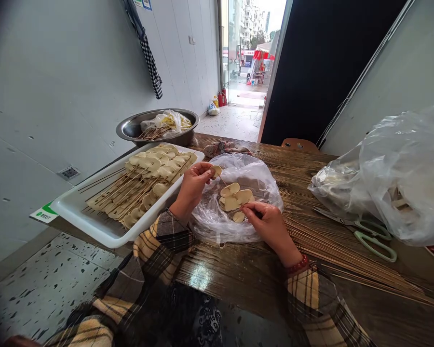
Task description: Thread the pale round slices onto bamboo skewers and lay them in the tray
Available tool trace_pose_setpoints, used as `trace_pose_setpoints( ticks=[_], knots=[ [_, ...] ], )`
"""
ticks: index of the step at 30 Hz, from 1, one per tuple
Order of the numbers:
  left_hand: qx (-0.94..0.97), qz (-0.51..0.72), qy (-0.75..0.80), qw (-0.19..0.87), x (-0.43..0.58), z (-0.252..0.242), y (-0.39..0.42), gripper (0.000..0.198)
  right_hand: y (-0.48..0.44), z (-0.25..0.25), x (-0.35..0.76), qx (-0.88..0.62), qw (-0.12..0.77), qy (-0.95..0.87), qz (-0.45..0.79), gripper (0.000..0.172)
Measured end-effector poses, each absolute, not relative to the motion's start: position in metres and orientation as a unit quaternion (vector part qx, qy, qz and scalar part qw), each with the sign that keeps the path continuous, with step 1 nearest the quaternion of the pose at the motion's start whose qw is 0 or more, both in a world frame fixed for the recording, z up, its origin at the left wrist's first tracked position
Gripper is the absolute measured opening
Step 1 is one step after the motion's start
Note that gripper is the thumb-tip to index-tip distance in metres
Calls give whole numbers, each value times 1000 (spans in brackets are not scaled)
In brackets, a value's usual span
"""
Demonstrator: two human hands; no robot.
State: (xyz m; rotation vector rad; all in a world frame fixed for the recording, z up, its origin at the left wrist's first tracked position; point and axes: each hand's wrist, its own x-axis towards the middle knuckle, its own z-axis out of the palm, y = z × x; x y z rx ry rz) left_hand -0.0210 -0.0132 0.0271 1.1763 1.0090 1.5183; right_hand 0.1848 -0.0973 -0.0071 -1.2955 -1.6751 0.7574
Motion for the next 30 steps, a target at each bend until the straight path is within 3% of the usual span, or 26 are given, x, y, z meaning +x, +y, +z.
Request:
trace_pose_setpoints(
  ticks=[21, 30],
  knots=[
    [531, 594, 428, 426, -18, 24, -15, 22, -94, -17, 187, -529, 410, -690, 276, 30],
    [481, 597, 402, 500, -17, 21, -14, 18, -95, -15, 185, -521, 426, -684, 281, 28]
  ],
)
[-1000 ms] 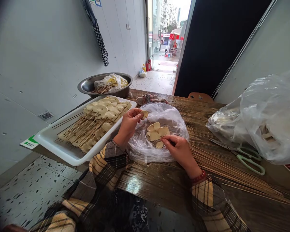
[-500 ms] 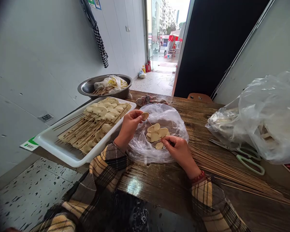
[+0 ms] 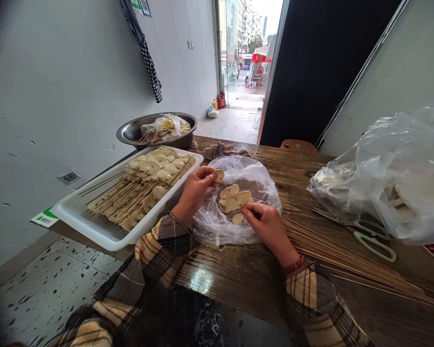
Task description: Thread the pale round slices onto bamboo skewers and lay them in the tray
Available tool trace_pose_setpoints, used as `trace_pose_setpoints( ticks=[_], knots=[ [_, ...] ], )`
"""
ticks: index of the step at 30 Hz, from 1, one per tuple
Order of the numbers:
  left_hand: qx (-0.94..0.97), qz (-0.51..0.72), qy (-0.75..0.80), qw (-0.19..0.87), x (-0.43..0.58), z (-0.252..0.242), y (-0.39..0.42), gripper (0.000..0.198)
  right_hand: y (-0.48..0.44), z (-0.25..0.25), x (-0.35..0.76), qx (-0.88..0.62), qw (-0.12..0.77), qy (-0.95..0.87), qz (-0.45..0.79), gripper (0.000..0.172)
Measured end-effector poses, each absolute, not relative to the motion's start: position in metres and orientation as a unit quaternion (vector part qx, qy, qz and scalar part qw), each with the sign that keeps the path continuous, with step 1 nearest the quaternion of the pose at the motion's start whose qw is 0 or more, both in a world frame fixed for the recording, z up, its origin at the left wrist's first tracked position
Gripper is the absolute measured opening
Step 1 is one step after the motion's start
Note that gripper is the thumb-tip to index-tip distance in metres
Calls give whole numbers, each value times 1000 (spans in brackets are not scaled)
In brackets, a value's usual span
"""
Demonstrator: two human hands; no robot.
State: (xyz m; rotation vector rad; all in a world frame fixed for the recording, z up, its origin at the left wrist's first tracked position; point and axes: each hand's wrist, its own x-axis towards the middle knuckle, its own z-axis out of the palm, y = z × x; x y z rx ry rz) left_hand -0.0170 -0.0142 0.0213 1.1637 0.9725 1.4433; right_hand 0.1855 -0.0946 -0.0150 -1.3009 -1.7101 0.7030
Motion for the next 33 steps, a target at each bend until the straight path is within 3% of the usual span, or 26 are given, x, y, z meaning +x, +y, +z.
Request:
trace_pose_setpoints(
  ticks=[17, 33],
  knots=[
    [387, 574, 337, 638, -20, 15, -11, 23, -96, -14, 184, -511, 444, -681, 279, 24],
    [464, 587, 377, 546, -13, 18, -16, 21, -97, -11, 182, -532, 433, -668, 288, 30]
  ],
)
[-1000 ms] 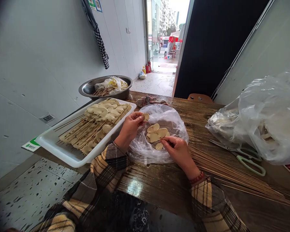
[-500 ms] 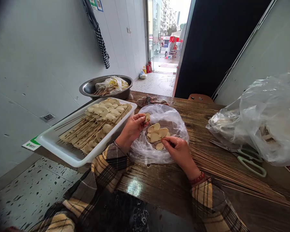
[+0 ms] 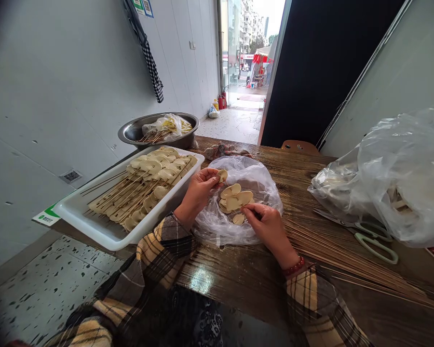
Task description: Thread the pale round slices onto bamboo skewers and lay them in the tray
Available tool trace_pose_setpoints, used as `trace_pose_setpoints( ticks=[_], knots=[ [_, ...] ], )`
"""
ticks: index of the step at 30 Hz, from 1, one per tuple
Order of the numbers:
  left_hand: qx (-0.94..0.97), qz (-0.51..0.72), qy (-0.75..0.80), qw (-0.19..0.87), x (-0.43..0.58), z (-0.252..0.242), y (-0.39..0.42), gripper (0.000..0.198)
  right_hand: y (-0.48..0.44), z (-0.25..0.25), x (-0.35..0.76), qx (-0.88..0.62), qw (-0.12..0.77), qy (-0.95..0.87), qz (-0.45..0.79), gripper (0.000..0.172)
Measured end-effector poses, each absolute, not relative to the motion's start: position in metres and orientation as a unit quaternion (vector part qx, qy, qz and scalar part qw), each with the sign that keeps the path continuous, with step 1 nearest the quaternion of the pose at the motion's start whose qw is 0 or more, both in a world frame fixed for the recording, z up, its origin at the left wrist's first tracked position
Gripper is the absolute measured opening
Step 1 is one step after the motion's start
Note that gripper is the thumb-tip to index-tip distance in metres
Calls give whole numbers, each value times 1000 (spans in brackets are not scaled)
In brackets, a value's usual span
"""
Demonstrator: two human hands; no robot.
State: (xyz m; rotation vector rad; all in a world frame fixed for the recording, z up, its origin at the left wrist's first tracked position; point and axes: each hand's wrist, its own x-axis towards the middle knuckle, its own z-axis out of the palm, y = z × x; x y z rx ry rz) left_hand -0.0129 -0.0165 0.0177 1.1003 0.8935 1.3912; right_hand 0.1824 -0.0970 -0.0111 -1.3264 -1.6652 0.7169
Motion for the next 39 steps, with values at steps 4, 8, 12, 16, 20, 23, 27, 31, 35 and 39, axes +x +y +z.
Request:
trace_pose_setpoints(
  ticks=[4, 8, 12, 16, 20, 23, 27, 31, 35, 39],
  knots=[
    [500, 577, 377, 525, -12, 16, -16, 22, -97, -10, 182, -535, 432, -662, 298, 32],
    [532, 561, 373, 512, -10, 16, -17, 27, -96, -12, 181, -536, 439, -649, 315, 34],
    [550, 544, 371, 514, -10, 17, -19, 35, -96, -11, 179, -537, 448, -635, 328, 35],
    [498, 548, 345, 576, -11, 17, -19, 40, -97, -8, 178, -530, 458, -618, 357, 37],
    [429, 544, 320, 646, -10, 16, -20, 39, -98, -7, 178, -523, 461, -611, 376, 37],
    [427, 511, 304, 681, -7, 14, -22, 38, -97, -7, 177, -521, 464, -614, 370, 36],
    [416, 514, 309, 683, -6, 14, -23, 37, -97, -8, 177, -519, 459, -616, 376, 35],
    [398, 542, 316, 669, -8, 15, -21, 35, -97, -10, 178, -524, 446, -629, 362, 35],
    [377, 540, 306, 687, -8, 16, -21, 35, -97, -11, 179, -527, 444, -644, 334, 33],
    [369, 541, 301, 693, -4, 15, -22, 37, -96, -13, 178, -531, 452, -642, 317, 31]
  ],
)
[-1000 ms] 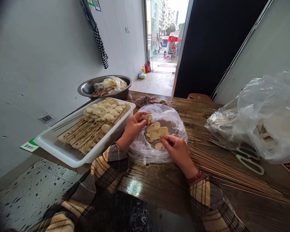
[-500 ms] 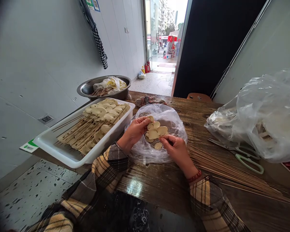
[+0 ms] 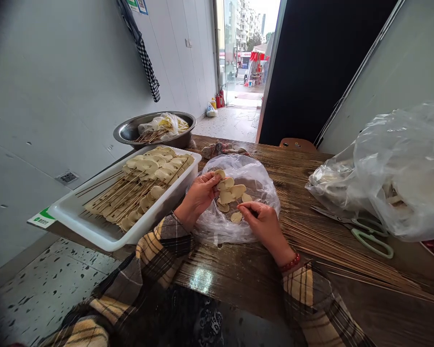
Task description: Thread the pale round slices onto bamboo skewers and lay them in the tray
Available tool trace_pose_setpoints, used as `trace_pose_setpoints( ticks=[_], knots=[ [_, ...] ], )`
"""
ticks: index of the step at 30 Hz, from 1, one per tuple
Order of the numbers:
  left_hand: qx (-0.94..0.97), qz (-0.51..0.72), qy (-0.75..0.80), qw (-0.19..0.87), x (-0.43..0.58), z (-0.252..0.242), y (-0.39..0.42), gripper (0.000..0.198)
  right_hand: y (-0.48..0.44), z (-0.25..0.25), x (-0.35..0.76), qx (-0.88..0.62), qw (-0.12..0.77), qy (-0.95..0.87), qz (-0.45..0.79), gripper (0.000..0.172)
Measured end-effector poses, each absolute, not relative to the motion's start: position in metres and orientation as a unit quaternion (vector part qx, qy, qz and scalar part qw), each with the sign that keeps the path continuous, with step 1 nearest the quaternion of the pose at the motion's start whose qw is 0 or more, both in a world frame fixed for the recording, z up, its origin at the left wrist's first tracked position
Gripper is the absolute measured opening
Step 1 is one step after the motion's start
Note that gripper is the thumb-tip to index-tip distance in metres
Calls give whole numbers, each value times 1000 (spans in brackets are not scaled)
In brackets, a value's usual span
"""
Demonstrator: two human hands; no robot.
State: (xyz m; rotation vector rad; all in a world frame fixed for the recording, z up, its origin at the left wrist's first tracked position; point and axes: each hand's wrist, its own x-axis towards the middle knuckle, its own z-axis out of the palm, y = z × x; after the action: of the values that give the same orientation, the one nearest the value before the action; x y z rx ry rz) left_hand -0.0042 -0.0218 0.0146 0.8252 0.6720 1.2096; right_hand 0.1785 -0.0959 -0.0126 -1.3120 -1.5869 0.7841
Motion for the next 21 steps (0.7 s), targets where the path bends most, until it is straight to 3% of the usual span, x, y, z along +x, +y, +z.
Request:
trace_pose_setpoints(
  ticks=[21],
  knots=[
    [415, 519, 324, 673, 9, 9, -28, 42, -92, -14, 176, -524, 482, -656, 251, 23]
  ],
)
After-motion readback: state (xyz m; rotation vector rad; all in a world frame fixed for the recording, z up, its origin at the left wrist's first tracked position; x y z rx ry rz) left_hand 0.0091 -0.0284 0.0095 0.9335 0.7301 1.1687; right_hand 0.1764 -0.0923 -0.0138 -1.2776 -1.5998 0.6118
